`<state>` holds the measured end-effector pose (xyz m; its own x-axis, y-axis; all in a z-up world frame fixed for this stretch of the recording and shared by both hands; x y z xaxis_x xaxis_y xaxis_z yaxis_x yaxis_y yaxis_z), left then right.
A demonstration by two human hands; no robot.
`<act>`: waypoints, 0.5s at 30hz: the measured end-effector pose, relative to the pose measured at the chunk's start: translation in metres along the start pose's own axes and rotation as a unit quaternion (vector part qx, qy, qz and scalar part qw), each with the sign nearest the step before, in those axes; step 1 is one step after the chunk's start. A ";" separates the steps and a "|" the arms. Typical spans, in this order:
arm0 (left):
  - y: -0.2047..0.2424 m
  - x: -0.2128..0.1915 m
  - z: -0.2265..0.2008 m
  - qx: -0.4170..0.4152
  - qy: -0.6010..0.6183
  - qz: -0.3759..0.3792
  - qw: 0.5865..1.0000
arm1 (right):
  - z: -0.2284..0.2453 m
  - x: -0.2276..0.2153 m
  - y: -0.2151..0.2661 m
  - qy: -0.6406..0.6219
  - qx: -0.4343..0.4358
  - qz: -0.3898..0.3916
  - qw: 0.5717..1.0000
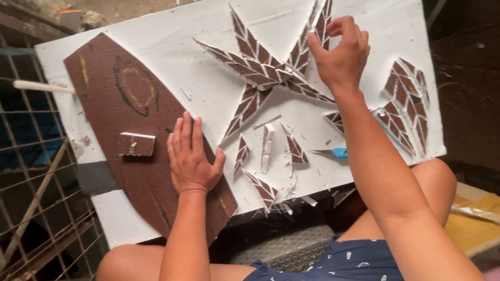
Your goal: Cutting foam pieces with a utility knife and arranging them into a star-shaped pattern on a board.
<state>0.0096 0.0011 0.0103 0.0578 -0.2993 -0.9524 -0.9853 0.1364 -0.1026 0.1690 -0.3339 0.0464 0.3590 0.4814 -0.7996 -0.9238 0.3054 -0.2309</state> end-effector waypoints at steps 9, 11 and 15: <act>-0.001 0.005 -0.001 -0.035 -0.030 0.009 0.999 | -0.079 -0.093 0.055 -0.013 0.008 -0.013 1.000; -0.001 0.004 -0.001 -0.037 -0.030 0.014 0.999 | -0.135 -0.120 0.075 0.050 0.007 -0.028 0.998; -0.001 0.005 -0.001 -0.035 -0.033 0.014 0.999 | -0.189 -0.165 0.110 0.112 0.087 -0.015 0.990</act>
<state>0.0104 -0.0016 0.0059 0.0384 -0.2324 -0.9719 -0.9954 0.0770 -0.0578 -0.0167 -0.5351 0.0483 0.3300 0.2810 -0.9012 -0.8690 0.4634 -0.1737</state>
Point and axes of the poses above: each hand's wrist, its own y-axis away from the middle knuckle, its own x-axis out of the palm, z = x × y, the point moved 1 cm from there along -y, towards the middle knuckle, and after that the axes turned 1 degree about y, right-handed, at the moved point
